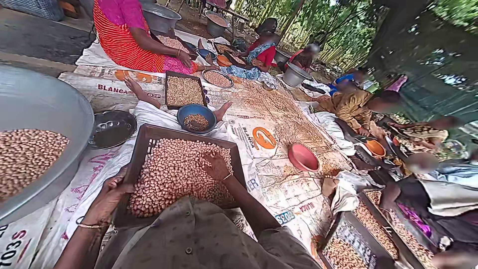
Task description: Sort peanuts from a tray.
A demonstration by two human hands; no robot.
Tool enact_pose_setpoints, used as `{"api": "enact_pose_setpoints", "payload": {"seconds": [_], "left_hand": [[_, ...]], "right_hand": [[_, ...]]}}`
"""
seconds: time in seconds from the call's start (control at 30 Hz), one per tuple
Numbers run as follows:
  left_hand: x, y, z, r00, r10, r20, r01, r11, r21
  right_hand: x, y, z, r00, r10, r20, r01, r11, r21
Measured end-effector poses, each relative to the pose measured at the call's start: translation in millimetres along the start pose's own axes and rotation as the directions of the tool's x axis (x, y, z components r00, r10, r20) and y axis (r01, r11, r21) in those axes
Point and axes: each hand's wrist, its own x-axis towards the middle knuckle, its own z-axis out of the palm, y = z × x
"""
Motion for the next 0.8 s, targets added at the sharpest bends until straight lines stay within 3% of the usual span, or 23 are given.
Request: {"api": "enact_pose_setpoints", "payload": {"seconds": [0.07,0.13,0.2,0.3,0.4,0.47,0.53,0.63,0.7,0.8], "left_hand": [[-11.9,-22.5,-5.4,0.986,-0.118,-0.115,0.113,0.992,-0.056],[-15.9,-32.4,-3.7,0.969,-0.18,-0.17,0.172,0.983,-0.064],[-13.8,-21.9,3.9,0.984,-0.131,-0.119,0.131,0.991,-0.009],[-6.5,15.8,18.4,0.999,0.03,0.027,-0.033,0.993,0.113],[-7.4,33.8,26.1,0.997,0.055,0.062,-0.063,0.988,0.14],[-10.4,23.8,18.6,0.998,0.02,0.052,-0.025,0.995,0.092],[-17.8,2.0,6.2,0.998,-0.052,-0.02,0.053,0.998,0.019],[-24.4,-28.2,-1.4,0.968,-0.206,-0.141,0.192,0.975,-0.108],[-18.7,-30.0,2.5,0.959,-0.237,-0.155,0.221,0.969,-0.113],[-3.8,-6.3,11.7,0.994,-0.102,-0.039,0.103,0.994,0.042]], "right_hand": [[-33.8,15.5,-0.1,0.989,-0.127,0.078,0.112,0.978,0.177],[-61.3,-7.1,0.4,0.968,-0.173,0.181,0.118,0.953,0.28],[-65.6,-41.8,10.4,0.954,-0.204,0.221,0.164,0.968,0.189],[-35.7,-85.2,21.9,0.953,-0.299,0.038,0.294,0.951,0.099],[-1.8,-102.9,8.9,0.982,-0.151,-0.113,0.157,0.987,0.047],[15.3,-82.2,4.1,0.988,-0.001,-0.153,-0.004,0.999,-0.032],[10.8,-42.2,4.8,0.996,0.054,-0.072,-0.057,0.997,-0.048],[-33.3,-9.2,1.3,0.984,-0.118,0.137,0.085,0.971,0.223],[-55.5,-27.5,8.1,0.944,-0.207,0.257,0.131,0.95,0.283],[-44.2,-70.5,39.3,0.921,-0.383,0.071,0.371,0.917,0.145]]}}
